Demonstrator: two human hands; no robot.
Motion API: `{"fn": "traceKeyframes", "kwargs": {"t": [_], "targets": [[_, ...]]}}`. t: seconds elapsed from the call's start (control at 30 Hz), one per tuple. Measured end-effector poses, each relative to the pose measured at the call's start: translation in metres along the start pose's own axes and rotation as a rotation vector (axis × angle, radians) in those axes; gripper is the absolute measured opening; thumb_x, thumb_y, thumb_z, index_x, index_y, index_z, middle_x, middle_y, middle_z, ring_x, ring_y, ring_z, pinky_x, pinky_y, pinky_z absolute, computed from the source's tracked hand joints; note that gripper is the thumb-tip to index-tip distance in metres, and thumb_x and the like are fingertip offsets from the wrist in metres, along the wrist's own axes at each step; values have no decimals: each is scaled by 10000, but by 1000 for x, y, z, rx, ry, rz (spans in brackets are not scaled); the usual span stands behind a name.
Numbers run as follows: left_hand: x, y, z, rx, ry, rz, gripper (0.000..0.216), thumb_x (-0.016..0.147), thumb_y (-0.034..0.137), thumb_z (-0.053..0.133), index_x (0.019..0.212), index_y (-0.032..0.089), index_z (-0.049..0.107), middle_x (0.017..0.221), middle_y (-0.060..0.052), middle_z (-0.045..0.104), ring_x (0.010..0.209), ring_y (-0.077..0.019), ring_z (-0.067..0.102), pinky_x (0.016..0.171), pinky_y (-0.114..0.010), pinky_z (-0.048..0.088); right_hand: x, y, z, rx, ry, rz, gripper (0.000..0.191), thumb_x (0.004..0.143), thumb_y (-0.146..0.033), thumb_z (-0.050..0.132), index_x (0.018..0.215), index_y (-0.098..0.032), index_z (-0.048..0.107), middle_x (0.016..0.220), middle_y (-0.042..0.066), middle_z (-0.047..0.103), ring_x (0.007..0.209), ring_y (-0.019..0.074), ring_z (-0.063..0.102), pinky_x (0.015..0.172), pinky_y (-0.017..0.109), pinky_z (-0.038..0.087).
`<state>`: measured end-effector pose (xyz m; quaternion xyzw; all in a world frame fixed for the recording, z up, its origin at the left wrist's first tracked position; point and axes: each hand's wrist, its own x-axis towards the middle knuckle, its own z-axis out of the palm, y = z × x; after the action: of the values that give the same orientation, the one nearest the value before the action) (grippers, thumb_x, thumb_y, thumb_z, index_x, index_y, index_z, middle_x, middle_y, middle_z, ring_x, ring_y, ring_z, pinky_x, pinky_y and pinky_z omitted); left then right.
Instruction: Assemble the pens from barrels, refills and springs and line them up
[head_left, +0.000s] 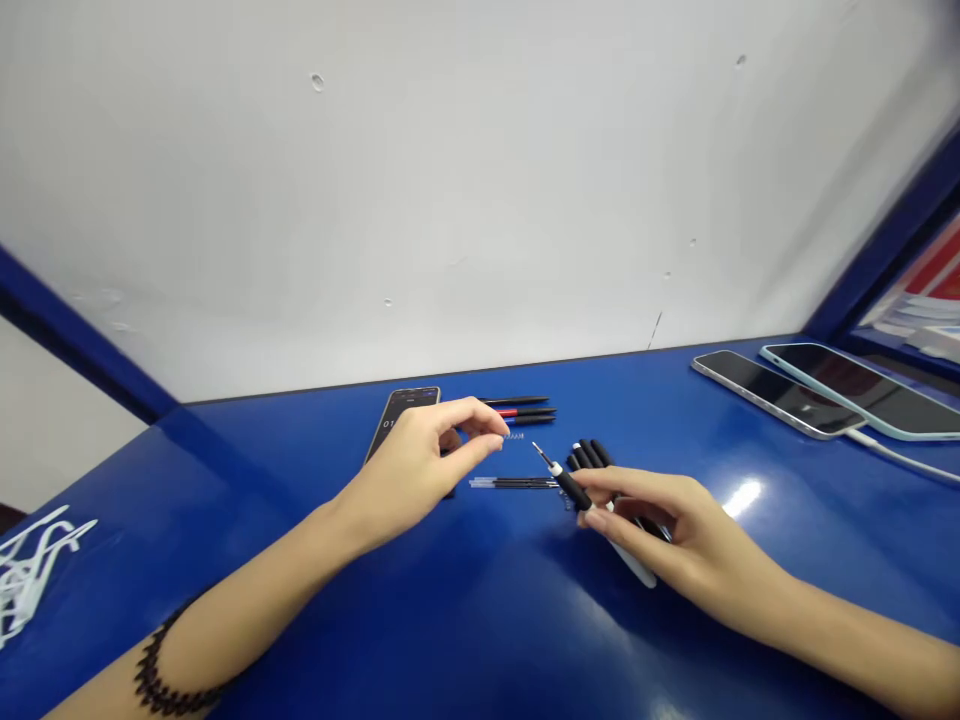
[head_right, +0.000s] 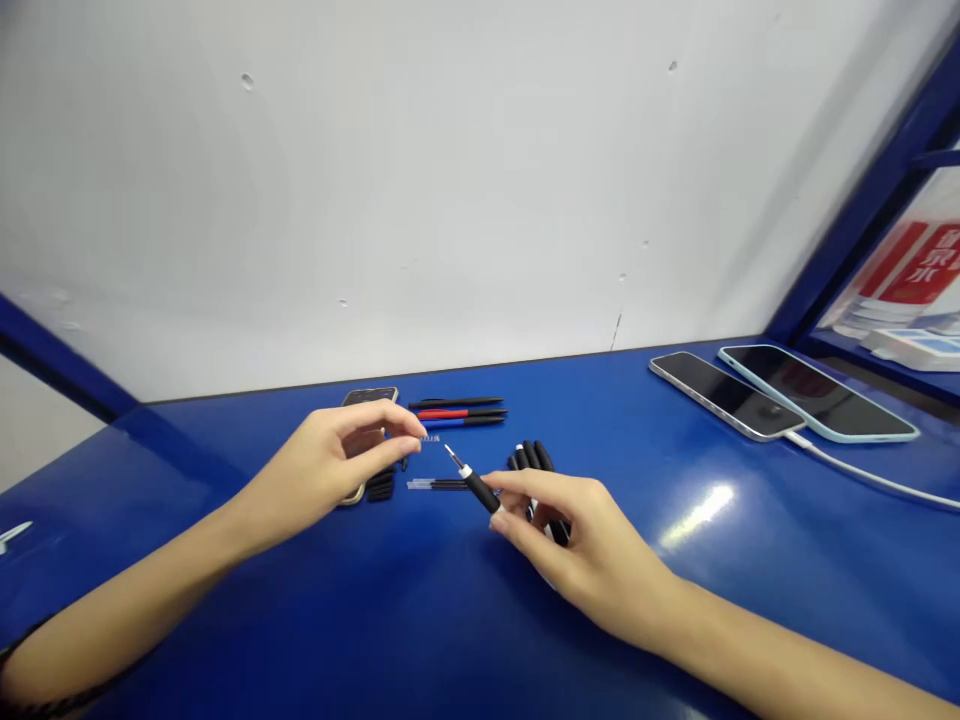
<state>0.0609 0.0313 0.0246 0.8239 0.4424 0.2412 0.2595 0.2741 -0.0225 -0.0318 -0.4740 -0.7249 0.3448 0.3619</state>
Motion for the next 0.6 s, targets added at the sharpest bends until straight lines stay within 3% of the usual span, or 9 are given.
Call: {"fn": "traceKeyframes", "kwargs": {"t": [0.17,0.6], "targets": [[-9,-1,-1,-104,34,-26,169,812,280,473,818,188,616,717,12,599,555,-91,459,507,-195,373,0,-3,3,-54,-34,-46,263,828,-330,494,1033,-221,619,765,19,640,663,155,569,625,258,474],[-7,0,1,-34,27,4,165,821,256,467,830,195,620,711,17,593,534,-82,433,499,-193,352,-1,-2,2,-43,-49,-74,258,828,-304,498,1039,-212,617,762,16,629,658,142,558,626,239,465]]}}
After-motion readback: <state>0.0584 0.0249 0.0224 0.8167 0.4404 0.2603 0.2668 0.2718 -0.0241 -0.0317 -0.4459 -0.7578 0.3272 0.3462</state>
